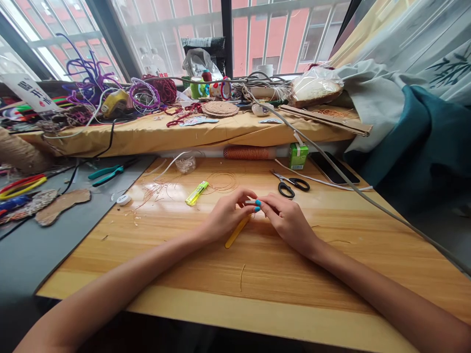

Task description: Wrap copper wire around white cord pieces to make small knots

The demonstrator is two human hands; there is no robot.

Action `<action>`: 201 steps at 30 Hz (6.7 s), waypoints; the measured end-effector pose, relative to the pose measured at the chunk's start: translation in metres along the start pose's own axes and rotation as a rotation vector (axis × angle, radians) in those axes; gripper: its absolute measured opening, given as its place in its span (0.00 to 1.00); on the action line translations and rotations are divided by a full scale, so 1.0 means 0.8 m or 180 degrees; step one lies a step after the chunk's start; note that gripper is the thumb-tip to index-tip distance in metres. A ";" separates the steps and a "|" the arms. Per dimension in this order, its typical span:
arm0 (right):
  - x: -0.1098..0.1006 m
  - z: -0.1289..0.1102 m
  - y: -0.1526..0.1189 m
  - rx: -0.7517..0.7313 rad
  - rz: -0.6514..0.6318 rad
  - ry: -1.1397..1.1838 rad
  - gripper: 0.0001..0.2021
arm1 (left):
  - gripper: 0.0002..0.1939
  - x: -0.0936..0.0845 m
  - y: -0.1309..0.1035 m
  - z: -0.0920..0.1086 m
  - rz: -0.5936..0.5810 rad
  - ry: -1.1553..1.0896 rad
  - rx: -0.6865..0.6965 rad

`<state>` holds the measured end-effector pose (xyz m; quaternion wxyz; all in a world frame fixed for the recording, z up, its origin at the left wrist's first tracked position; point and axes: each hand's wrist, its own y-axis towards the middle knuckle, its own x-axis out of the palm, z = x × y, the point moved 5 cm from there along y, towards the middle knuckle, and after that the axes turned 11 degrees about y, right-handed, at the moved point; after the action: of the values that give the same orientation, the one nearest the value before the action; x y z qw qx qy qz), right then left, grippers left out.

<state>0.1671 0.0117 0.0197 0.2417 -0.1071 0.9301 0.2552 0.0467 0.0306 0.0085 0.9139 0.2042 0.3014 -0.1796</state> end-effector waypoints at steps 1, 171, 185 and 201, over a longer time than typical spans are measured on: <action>0.000 0.000 0.000 0.0009 -0.0018 -0.0007 0.09 | 0.10 0.001 -0.001 -0.002 0.0009 -0.0060 -0.0055; -0.029 0.004 0.016 -0.1198 -0.0018 -0.0981 0.09 | 0.04 0.010 -0.003 -0.006 -0.0668 -0.0747 -0.0539; -0.008 -0.021 -0.008 -0.0870 0.0155 -0.0772 0.11 | 0.06 -0.004 0.001 -0.008 0.0234 0.0297 -0.0409; 0.014 0.000 -0.008 -0.0827 -0.0642 -0.1267 0.11 | 0.07 -0.006 0.006 -0.021 0.0167 -0.0896 -0.0459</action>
<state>0.1595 0.0056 0.0114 0.4284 -0.1771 0.8082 0.3633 0.0375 0.0439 0.0001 0.9638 0.1187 0.1771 -0.1604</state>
